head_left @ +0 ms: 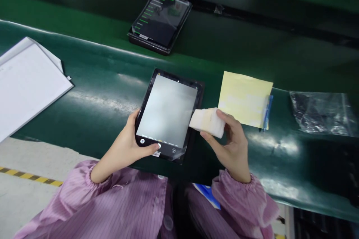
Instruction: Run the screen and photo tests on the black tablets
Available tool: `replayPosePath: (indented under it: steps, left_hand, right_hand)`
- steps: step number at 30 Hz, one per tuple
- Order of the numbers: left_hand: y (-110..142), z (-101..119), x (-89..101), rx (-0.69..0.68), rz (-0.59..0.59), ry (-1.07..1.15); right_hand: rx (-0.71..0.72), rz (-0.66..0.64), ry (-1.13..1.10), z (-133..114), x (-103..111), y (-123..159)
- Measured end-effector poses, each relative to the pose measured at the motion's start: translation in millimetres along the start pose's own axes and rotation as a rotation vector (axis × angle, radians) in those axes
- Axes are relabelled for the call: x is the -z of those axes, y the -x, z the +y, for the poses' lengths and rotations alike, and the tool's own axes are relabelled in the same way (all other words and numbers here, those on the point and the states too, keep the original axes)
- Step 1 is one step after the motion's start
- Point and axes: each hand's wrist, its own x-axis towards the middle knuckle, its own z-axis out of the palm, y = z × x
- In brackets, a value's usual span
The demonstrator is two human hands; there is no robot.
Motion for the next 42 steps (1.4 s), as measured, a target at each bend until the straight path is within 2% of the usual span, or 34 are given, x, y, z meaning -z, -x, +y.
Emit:
replayPosePath:
  steps: [4,9,17,19,22,24,25,27,30,32,35,37,40,42]
  left_hand:
    - [-0.4,3.9,-0.7,0.012,0.041,-0.098]
    - [-1.3,2.3,2.7,-0.026,-0.026,0.001]
    - [-1.7,-4.9,-1.5,-0.067,0.0,0.04]
    - [-1.8,-8.8,-2.6,-0.076,-0.015,0.091]
    - [-2.4,-14.1,-2.6,-0.089,-0.037,0.158]
    - [-3.9,-16.1,-0.2,-0.092,-0.035,0.183]
    - [-5.3,-16.6,2.0,-0.09,-0.023,0.189]
    - [-9.1,-17.1,8.7,-0.07,0.014,0.185]
    - [-16.7,-18.3,23.0,-0.007,0.076,0.102]
    - [-23.0,-19.8,32.9,0.024,0.085,0.038]
    - [-36.9,-20.5,42.0,0.015,0.062,0.047]
    - [-51.5,-18.4,41.2,-0.039,0.041,0.182]
    - [-80.1,-12.1,29.9,-0.145,-0.03,0.464]
    - [-98.9,-8.1,19.4,-0.173,-0.084,0.556]
  right_hand:
    - [0.007,-0.008,0.025,-3.4,-0.3,-1.5]
    - [0.031,-0.018,0.046,-7.2,0.4,-5.1]
    - [0.047,-0.007,0.15,-22.2,-2.6,-8.4]
    - [0.061,0.108,0.261,-23.8,9.0,-15.3]
    - [0.025,0.364,0.585,-17.8,38.6,-31.9]
    - [-0.02,0.422,0.73,-12.1,54.9,-41.9]
    - [-0.048,0.425,0.715,-10.7,58.6,-45.7]
    - [-0.151,0.367,0.469,-12.8,54.4,-50.6]
    - [-0.371,0.115,-0.143,-23.7,27.2,-53.9]
    - [-0.442,0.008,-0.403,-28.0,7.8,-54.3]
    - [-0.485,0.002,-0.532,-24.7,-8.0,-53.0]
    - [-0.49,0.005,-0.564,-19.7,-10.0,-51.3]
    - [-0.47,0.014,-0.599,-15.8,-8.2,-48.1]
    - [-0.473,0.02,-0.614,-16.5,-6.8,-47.0]
